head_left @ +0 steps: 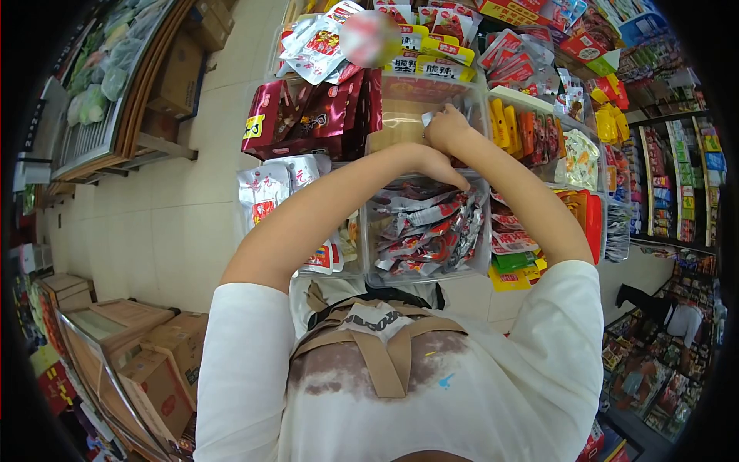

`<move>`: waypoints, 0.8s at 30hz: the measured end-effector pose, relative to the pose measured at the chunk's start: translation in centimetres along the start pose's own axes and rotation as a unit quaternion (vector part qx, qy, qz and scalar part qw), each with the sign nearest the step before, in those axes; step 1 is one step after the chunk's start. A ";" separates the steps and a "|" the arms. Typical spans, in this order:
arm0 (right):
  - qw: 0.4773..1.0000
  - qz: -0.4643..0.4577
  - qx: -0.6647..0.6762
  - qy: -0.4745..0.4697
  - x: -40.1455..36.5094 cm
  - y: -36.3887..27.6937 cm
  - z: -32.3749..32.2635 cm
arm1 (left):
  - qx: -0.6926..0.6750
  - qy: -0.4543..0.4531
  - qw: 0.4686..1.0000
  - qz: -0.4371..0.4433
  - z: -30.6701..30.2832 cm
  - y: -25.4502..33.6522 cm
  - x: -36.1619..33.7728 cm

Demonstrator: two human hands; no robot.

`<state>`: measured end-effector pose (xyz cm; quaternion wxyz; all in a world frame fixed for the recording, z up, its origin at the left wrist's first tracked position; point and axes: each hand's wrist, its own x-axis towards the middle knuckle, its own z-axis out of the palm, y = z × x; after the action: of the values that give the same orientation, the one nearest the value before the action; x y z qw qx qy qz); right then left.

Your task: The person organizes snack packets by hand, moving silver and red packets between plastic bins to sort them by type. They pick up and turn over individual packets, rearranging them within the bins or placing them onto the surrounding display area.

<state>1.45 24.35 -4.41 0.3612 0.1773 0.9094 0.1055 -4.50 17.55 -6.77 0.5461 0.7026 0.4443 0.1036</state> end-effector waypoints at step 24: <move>0.994 -0.002 -0.047 0.097 -0.6 -0.9 1.1 | -0.080 0.614 0.755 -0.217 6.1 1.9 -31.3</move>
<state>2.35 23.35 -5.13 0.2792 0.1474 0.9346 0.1638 -18.00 -9.67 3.16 0.2176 0.3266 0.8150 0.4264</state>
